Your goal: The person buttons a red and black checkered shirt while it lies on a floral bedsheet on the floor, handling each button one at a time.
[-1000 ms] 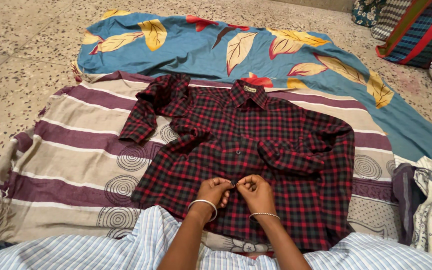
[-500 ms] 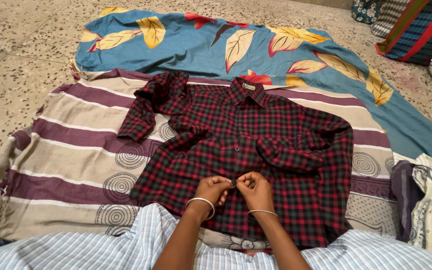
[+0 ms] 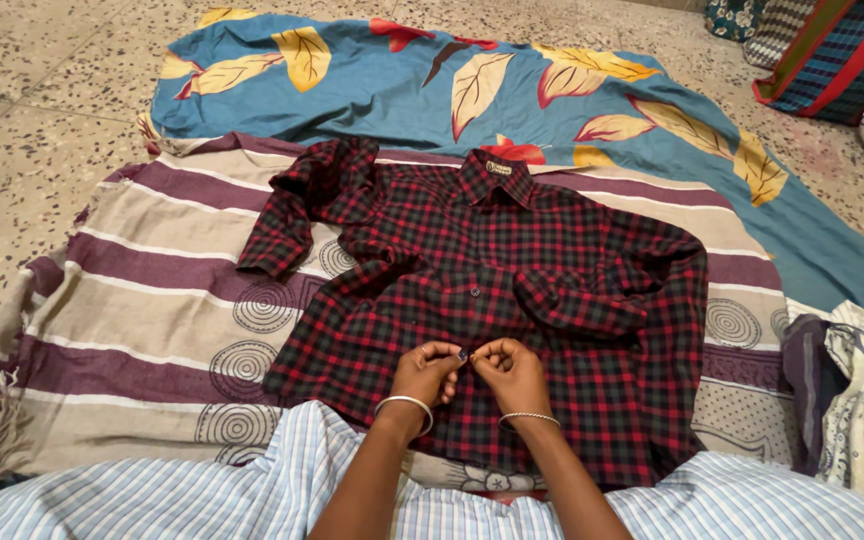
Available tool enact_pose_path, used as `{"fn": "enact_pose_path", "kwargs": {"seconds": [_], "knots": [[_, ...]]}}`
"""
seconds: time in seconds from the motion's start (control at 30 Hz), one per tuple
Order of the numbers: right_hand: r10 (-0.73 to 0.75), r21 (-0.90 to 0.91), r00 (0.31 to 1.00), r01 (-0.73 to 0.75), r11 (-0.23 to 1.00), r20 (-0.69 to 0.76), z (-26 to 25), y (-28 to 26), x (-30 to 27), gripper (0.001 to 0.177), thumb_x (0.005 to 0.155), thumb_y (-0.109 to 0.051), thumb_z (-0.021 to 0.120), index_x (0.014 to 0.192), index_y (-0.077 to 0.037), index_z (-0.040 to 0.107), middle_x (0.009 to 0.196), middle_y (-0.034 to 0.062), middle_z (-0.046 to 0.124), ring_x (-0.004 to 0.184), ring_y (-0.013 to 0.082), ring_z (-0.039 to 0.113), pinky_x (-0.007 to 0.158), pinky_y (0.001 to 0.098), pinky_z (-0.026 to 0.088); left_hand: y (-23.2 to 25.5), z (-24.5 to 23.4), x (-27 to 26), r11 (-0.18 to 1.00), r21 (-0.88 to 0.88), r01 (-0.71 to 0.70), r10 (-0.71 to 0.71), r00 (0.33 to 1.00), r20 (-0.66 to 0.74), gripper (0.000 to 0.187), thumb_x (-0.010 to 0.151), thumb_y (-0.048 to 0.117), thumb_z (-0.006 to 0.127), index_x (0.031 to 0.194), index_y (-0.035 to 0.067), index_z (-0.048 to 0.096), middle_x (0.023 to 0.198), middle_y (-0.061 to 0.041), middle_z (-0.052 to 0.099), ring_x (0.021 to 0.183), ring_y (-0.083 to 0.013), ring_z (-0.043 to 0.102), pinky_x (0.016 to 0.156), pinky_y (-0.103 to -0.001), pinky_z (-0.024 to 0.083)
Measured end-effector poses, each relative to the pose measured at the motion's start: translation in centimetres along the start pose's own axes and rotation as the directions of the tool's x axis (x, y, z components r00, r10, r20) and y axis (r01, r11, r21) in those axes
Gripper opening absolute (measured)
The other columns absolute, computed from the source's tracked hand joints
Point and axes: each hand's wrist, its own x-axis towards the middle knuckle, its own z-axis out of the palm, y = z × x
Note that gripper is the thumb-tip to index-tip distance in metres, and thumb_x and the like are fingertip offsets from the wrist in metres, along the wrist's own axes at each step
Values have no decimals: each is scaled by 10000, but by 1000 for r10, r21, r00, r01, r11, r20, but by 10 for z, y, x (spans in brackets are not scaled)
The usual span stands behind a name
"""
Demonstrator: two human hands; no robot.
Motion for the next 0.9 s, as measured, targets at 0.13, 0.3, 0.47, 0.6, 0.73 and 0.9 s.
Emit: {"fn": "enact_pose_path", "kwargs": {"seconds": [0.13,0.3,0.47,0.6,0.73,0.9], "knots": [[20,-47,999,-22,999,-35,4,5,1,90,823,-113,784,846,-33,751,679,-35,614,611,42,518,559,228,438,-4,-3,3,1000,-8,-1,1,999,33,116,898,69,724,1005,29,702,642,-19,622,462,-95,535,429,-239,417],[-32,-88,997,25,996,-75,5,10,2,103,810,-115,789,841,-28,742,698,-37,624,632,38,539,577,219,462,-3,2,0,995,103,-10,8,1000,24,118,891,76,725,996,26,705,633,-30,625,444,-105,537,414,-251,413],[-15,-25,1000,15,1000,9,-1,13,6,95,828,-90,788,895,-22,787,707,-35,651,638,58,539,594,230,457,-4,4,-2,992,109,-56,56,998,1,131,909,95,710,1010,12,702,643,-37,637,455,-105,547,424,-251,430],[11,57,987,-20,998,160,-8,10,5,210,835,-44,769,1043,-21,779,789,-26,682,696,60,597,642,233,492,-9,2,1,997,66,-47,48,999,-10,130,919,105,702,999,3,690,642,-42,639,457,-107,547,427,-250,431],[-30,29,932,21,999,362,-22,4,1,395,834,47,683,1212,-49,745,964,-11,654,821,70,614,759,224,518,-14,0,5,991,116,-62,68,997,-48,128,924,113,705,984,2,684,648,-35,641,464,-100,549,430,-245,425],[-68,100,924,33,994,376,-22,13,3,413,865,87,623,1238,-37,747,990,16,650,874,96,606,788,241,500,-14,0,8,995,83,-52,55,998,-28,152,918,116,696,1014,0,678,637,-37,635,447,-105,537,413,-252,415]]}}
